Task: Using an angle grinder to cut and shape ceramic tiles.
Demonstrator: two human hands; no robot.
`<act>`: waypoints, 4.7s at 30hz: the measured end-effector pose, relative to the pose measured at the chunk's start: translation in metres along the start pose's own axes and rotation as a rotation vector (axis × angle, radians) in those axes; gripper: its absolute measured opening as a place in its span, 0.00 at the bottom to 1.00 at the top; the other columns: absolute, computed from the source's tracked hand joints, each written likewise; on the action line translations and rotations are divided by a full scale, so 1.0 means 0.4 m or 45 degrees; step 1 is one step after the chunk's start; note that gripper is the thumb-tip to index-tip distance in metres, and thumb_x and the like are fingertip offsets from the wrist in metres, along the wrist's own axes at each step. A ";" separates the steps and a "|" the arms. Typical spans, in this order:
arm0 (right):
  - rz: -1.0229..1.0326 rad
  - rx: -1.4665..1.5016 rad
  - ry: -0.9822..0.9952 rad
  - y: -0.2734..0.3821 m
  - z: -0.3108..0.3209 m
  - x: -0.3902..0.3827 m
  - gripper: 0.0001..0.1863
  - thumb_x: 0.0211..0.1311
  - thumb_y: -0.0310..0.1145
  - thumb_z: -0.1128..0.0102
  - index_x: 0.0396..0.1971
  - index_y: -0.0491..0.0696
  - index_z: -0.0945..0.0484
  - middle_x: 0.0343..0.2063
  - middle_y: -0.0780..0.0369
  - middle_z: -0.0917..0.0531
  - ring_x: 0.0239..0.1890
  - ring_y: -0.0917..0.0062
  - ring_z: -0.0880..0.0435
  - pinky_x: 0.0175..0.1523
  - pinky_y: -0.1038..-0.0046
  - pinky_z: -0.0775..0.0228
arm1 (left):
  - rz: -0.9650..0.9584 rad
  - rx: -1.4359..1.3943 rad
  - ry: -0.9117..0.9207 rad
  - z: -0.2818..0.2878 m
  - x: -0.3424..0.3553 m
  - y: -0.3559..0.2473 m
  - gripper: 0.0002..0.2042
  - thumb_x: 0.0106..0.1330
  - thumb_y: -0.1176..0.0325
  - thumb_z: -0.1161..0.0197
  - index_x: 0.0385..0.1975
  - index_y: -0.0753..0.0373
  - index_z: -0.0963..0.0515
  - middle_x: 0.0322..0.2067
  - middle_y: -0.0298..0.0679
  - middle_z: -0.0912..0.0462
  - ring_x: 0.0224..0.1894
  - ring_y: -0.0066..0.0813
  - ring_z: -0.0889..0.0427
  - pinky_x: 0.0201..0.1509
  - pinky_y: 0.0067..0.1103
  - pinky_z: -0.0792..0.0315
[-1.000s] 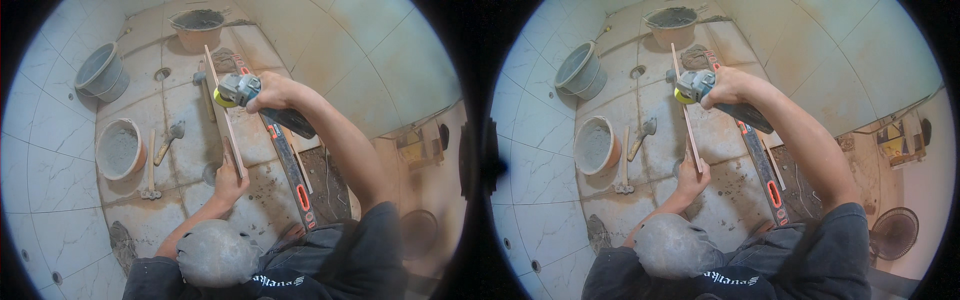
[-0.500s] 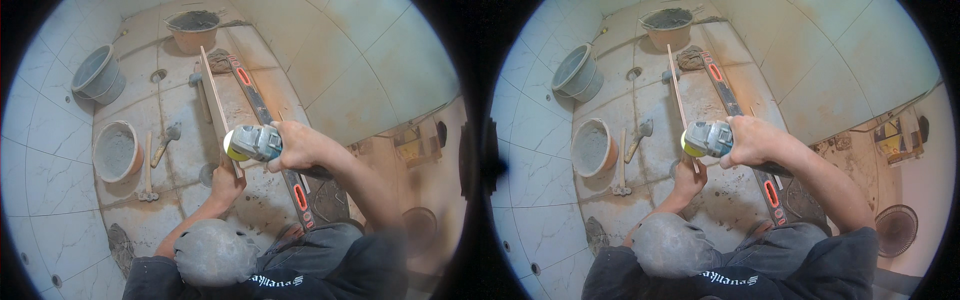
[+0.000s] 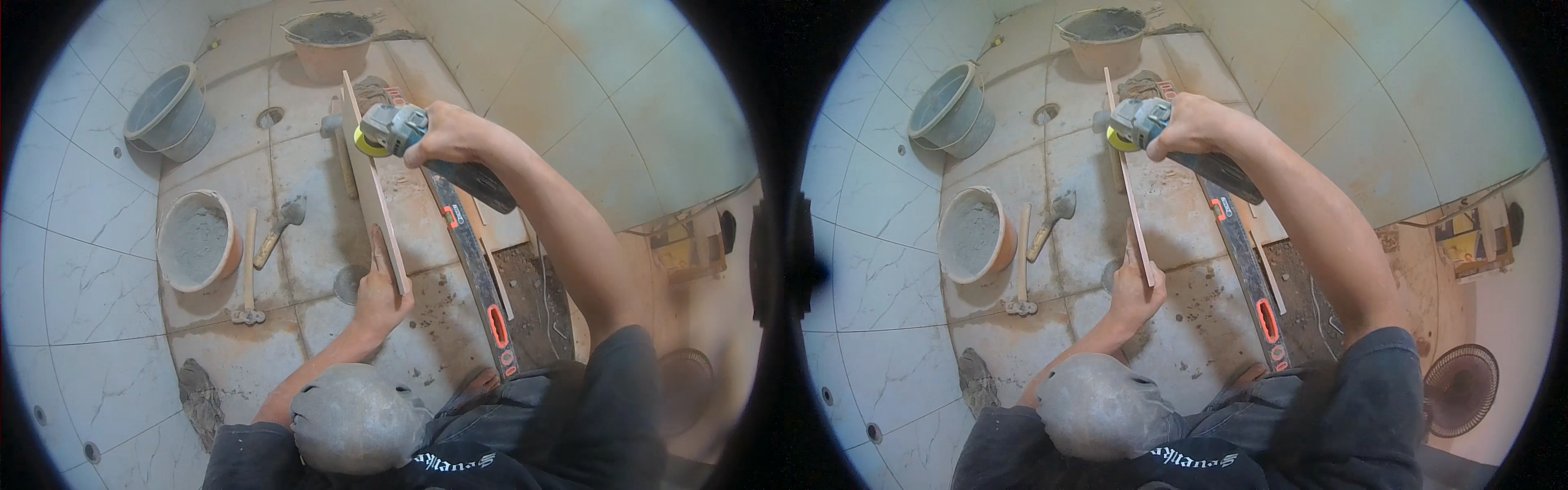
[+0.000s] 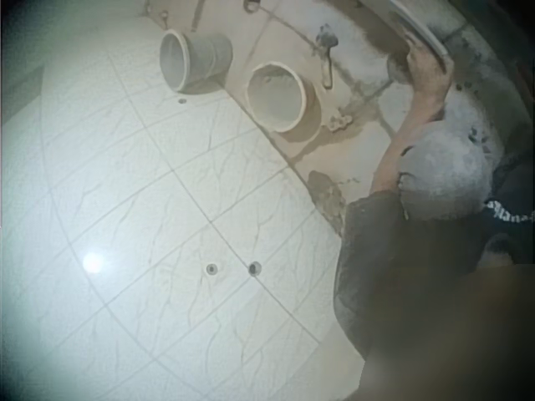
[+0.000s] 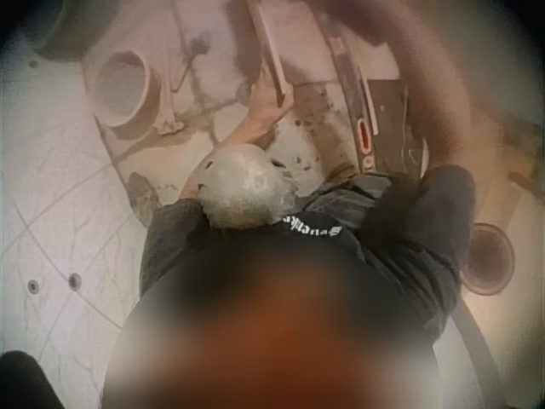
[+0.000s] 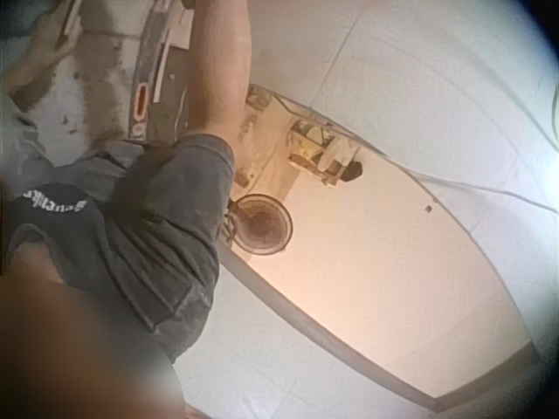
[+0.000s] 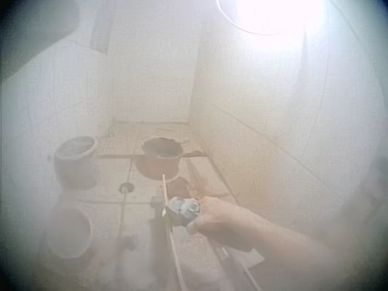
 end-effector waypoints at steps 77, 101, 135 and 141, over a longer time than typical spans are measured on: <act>0.023 -0.007 0.071 -0.008 -0.021 -0.044 0.24 0.42 0.39 0.26 0.38 0.39 0.16 0.32 0.51 0.13 0.36 0.63 0.14 0.47 0.65 0.23 | 0.142 -0.015 0.133 0.020 -0.006 0.013 0.44 0.62 0.74 0.43 0.77 0.72 0.58 0.51 0.64 0.34 0.37 0.62 0.15 0.43 0.42 0.18; 0.079 -0.010 0.169 0.011 -0.038 -0.179 0.27 0.41 0.39 0.24 0.42 0.39 0.17 0.34 0.49 0.12 0.39 0.59 0.12 0.50 0.64 0.21 | 0.130 -0.073 0.115 0.013 -0.011 0.012 0.42 0.62 0.74 0.43 0.76 0.72 0.55 0.49 0.64 0.31 0.36 0.62 0.15 0.43 0.43 0.18; 0.032 -0.019 -0.008 0.035 0.036 0.105 0.29 0.35 0.46 0.24 0.34 0.37 0.13 0.32 0.49 0.12 0.36 0.61 0.13 0.43 0.64 0.23 | 0.232 -0.128 0.259 0.029 -0.008 0.009 0.48 0.62 0.74 0.44 0.79 0.73 0.66 0.74 0.74 0.49 0.48 0.70 0.16 0.52 0.42 0.17; 0.080 -0.047 0.065 0.001 -0.015 -0.035 0.24 0.40 0.40 0.23 0.36 0.40 0.15 0.33 0.51 0.12 0.36 0.63 0.13 0.47 0.65 0.22 | 0.193 -0.150 0.213 0.024 -0.009 0.017 0.48 0.62 0.69 0.43 0.79 0.74 0.64 0.72 0.75 0.46 0.47 0.70 0.16 0.51 0.45 0.17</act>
Point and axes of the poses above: each hand's wrist, its own x-axis towards the middle knuckle, its own z-axis out of the back of the hand, y = z × x, the point moved 1 cm from there along x, towards the middle knuckle
